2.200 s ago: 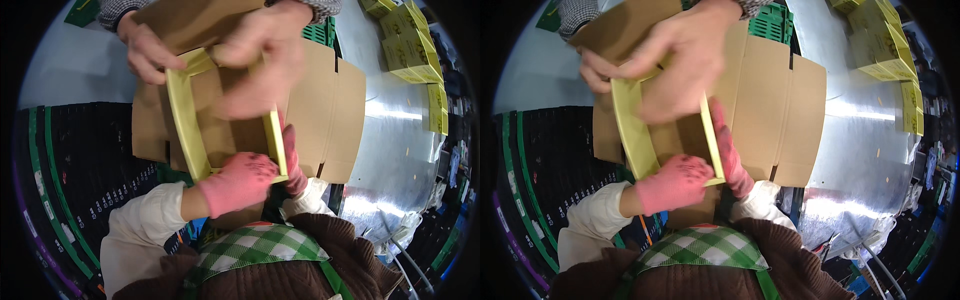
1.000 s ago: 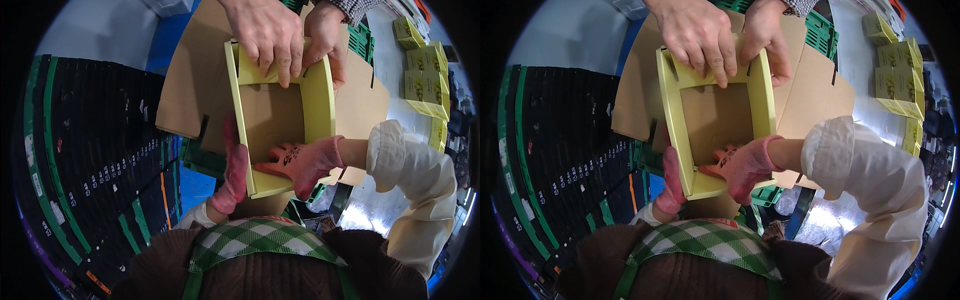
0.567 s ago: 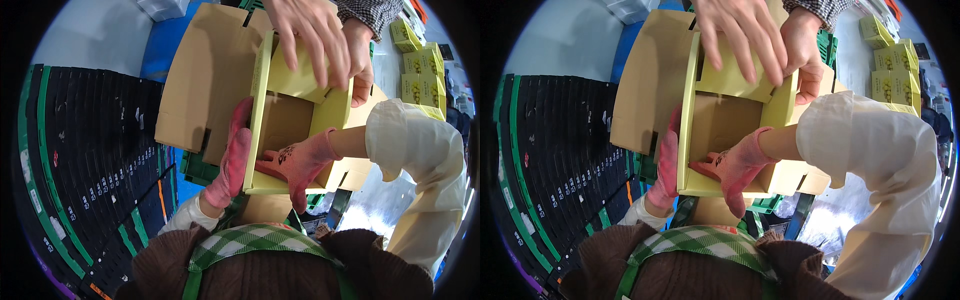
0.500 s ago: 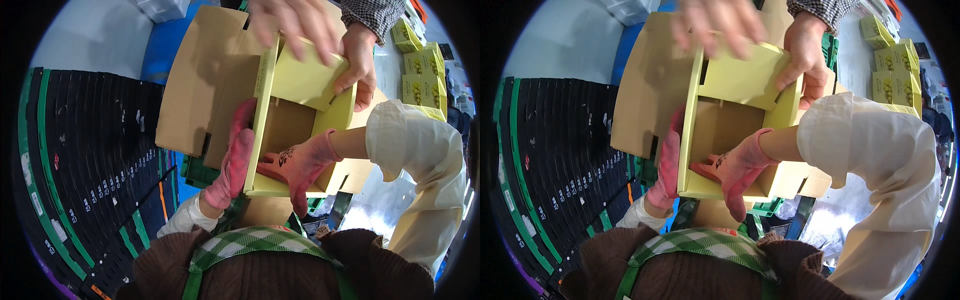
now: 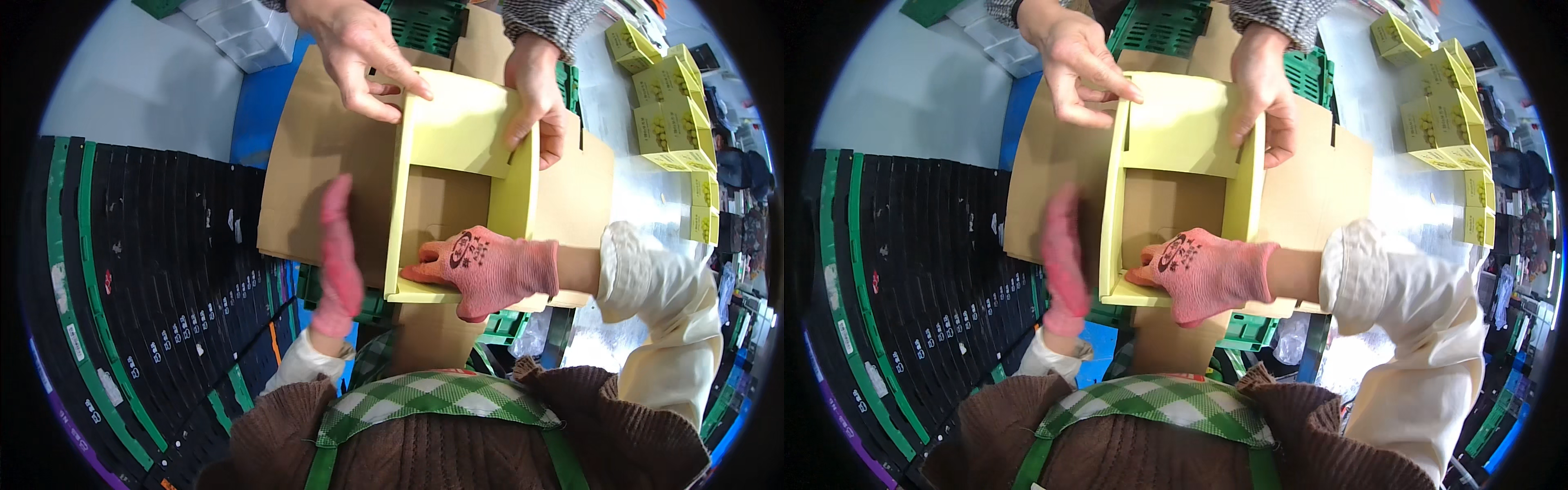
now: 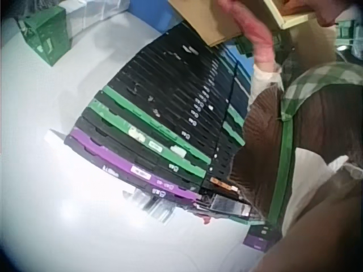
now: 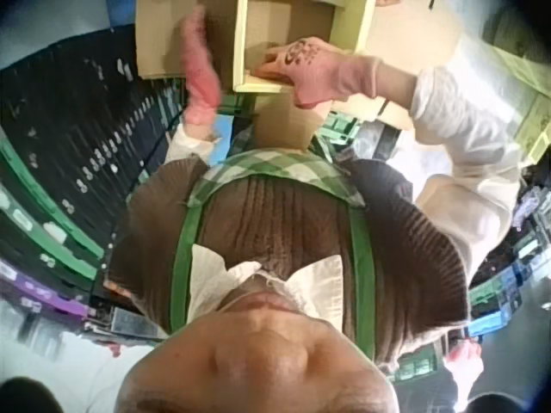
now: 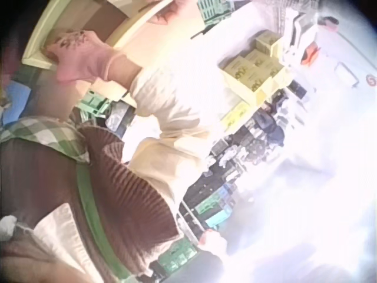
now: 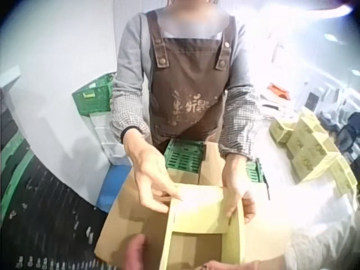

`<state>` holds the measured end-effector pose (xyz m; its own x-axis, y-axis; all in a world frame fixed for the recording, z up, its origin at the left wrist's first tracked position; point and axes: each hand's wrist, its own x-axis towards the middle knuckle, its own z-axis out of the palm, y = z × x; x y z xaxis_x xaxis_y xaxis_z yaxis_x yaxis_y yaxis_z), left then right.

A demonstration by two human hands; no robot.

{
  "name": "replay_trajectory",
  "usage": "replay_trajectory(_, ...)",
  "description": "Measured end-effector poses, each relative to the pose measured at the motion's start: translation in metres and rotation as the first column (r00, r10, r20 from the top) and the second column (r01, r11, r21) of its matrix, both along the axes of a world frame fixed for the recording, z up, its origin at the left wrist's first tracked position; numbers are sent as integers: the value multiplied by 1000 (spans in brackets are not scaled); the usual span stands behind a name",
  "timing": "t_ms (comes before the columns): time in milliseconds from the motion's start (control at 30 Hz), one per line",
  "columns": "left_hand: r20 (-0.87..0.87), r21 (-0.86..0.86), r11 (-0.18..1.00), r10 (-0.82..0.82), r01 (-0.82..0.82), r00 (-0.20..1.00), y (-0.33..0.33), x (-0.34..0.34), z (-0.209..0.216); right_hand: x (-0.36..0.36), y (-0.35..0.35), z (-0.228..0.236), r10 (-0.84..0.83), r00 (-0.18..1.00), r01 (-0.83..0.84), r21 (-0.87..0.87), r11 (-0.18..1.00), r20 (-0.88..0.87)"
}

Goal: The person folds flat cardboard pieces into rectangular boxes by hand, aligning edges and tucking flaps to form the structure. Completed boxes are handed off to a coworker across the table.

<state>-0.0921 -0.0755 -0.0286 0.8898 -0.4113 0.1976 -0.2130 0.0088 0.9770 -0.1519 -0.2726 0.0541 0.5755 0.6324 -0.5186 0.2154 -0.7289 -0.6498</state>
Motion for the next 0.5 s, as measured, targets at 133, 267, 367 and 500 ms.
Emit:
replay_trajectory(133, -569, -524, 849, -299, -58, 766, 29, 33, 3, -27, 11, -8, -98, 981, 119, -118, 986, 167)
replay_trajectory(267, -358, -359, 931, -205, 68, 911, -25, -9, 2, -46, 2, -19, -138, 917, 152, -6, 988, 375)
replay_trajectory(367, -208, -308, 944, -188, 118, 960, -40, -19, -13, -41, 2, -12, -180, 893, 199, -1, 980, 413)
replay_trajectory(500, 209, 208, 976, 16, -60, 978, -29, -33, -15, -50, 7, -5, -187, 886, 251, -99, 963, 425)
